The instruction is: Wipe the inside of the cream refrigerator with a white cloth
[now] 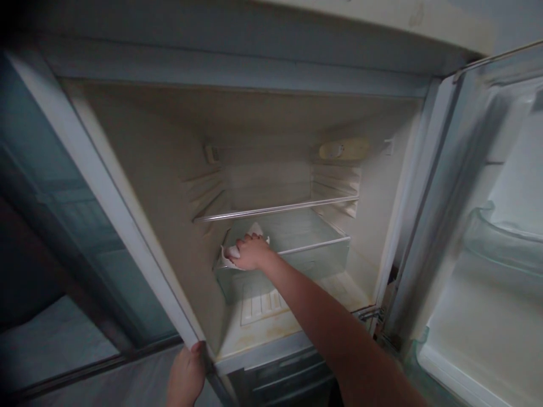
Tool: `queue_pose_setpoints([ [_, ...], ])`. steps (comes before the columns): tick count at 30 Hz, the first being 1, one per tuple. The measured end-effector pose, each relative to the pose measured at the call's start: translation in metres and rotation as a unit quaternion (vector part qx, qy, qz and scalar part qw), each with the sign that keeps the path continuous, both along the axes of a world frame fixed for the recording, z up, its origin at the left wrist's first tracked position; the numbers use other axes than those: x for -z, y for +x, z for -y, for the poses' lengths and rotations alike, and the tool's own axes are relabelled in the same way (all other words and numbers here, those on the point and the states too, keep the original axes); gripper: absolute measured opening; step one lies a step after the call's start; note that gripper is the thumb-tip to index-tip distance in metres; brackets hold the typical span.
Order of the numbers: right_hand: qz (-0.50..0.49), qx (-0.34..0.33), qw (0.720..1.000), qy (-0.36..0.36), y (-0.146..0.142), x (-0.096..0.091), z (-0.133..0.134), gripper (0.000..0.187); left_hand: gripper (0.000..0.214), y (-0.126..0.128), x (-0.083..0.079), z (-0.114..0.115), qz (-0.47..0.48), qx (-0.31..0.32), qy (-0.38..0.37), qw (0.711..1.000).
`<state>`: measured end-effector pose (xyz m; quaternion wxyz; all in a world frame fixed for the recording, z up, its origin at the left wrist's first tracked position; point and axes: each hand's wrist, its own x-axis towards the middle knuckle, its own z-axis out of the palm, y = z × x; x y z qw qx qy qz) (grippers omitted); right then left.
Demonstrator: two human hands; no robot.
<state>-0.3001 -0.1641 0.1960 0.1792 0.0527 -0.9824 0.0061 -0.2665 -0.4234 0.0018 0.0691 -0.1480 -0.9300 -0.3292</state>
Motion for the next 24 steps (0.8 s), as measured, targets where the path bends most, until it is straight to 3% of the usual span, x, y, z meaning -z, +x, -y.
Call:
queue_pose_setpoints([
  [12, -0.038, -0.071, 0.997, -0.004, 0.001, 0.007, -0.001, 0.069, 0.055, 0.006, -0.003, -0.002, 0.018, 0.008, 0.028, 0.999],
  [24, -0.074, -0.01, 0.997, -0.023, 0.021, 0.013, 0.018, 0.062, 0.06, 0.011, -0.008, -0.004, 0.02, 0.009, 0.033, 0.999],
])
